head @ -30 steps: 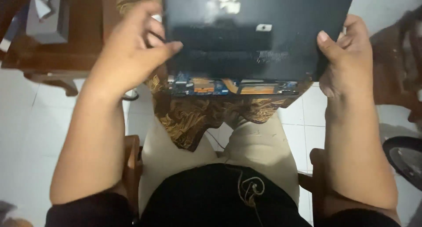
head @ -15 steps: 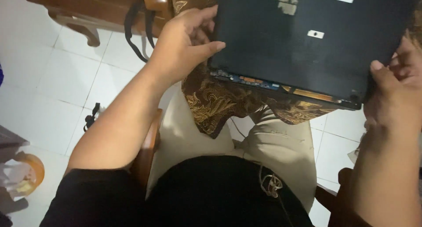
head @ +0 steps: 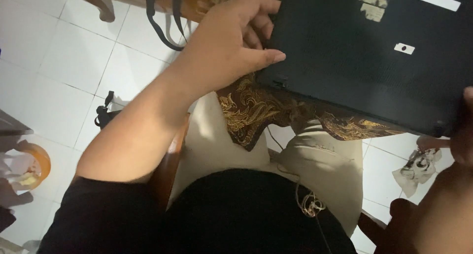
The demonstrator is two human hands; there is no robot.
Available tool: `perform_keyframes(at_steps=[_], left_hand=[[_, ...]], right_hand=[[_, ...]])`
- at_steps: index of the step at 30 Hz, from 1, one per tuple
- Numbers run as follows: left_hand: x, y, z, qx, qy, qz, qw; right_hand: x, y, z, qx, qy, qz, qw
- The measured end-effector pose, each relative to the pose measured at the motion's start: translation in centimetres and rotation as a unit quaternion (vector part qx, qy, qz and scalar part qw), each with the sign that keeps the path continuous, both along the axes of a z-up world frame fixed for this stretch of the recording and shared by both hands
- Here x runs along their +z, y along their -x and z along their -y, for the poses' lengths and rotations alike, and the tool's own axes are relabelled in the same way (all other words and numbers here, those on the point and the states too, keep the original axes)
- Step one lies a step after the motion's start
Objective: Cleaning a laptop back cover with a brush and then reattaching it to the laptop body using a screwdriver.
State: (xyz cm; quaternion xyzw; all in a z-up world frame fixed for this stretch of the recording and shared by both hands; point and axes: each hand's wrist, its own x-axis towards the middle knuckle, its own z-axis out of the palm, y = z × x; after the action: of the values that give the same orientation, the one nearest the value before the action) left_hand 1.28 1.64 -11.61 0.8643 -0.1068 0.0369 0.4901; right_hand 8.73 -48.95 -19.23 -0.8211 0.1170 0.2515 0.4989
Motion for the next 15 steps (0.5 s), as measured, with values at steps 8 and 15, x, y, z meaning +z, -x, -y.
perform_keyframes(at_steps=[8,15], left_hand=[[0.3,0.3,-0.3,-0.008,0.007,-0.009,1.0],[0.8,0.3,-0.1,-0.004,0.007,-0.067,0.998]], right_hand=[[-2.2,1.9,0.3,-0.033,0.072,0.157,0.985],[1.4,3.0,-3.8,-0.008,0.096,0.165,0.982]])
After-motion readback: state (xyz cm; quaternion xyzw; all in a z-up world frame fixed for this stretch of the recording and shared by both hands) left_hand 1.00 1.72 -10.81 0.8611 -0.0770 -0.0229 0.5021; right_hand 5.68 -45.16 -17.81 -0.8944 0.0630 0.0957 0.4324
